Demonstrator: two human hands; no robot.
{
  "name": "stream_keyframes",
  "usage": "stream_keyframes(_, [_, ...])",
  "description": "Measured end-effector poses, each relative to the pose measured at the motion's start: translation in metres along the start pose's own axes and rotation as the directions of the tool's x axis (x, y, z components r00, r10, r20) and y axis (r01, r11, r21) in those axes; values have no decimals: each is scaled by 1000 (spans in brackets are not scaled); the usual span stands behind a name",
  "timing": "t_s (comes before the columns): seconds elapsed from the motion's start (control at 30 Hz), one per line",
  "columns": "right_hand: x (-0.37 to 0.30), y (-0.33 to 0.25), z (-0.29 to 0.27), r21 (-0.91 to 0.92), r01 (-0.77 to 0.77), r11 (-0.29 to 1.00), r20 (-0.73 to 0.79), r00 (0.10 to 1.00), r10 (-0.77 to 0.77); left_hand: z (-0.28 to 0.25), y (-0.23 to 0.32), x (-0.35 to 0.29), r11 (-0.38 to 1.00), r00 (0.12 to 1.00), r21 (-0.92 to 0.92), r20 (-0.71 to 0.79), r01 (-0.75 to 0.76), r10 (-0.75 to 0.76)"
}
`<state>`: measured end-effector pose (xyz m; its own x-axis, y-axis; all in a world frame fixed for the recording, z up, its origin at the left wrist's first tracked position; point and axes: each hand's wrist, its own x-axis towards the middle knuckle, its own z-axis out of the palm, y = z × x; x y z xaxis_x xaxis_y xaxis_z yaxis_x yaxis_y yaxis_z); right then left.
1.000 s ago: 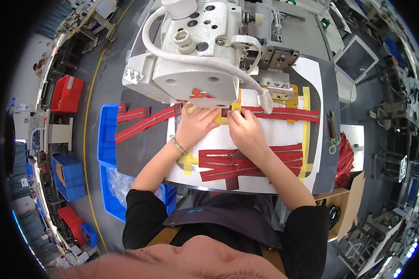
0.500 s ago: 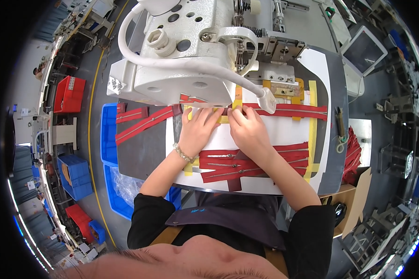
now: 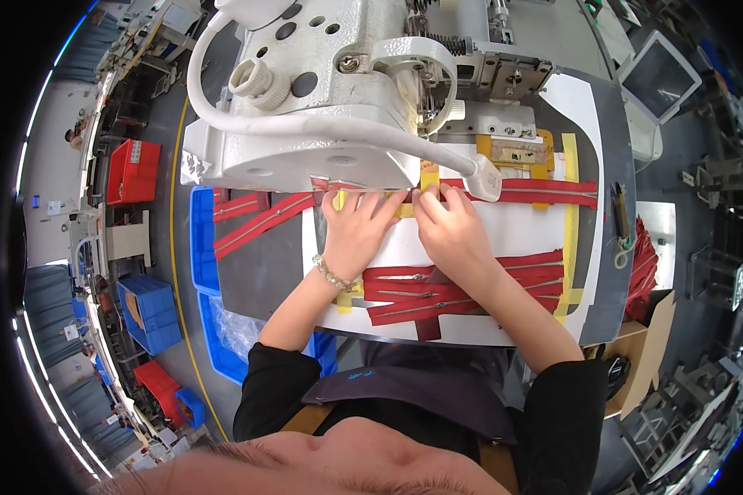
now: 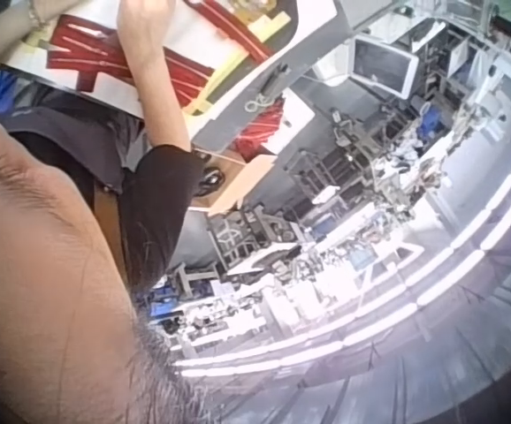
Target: Sewing small leather reinforcement pieces onto zippers using an industrial sewing machine.
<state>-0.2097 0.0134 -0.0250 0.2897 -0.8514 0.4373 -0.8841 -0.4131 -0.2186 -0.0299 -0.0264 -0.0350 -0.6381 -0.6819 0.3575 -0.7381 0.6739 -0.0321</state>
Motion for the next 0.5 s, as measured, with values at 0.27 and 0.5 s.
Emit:
stream_keyframes(0.27, [2, 3, 0, 13, 10, 1000, -14, 1000, -10, 4, -4, 3, 1000, 1000, -10, 5, -5, 5])
stream_keyframes(0.5, [3, 3, 2, -1, 23, 1000, -23, 999, -23, 2, -5, 3, 1000, 1000, -14, -2, -15, 15])
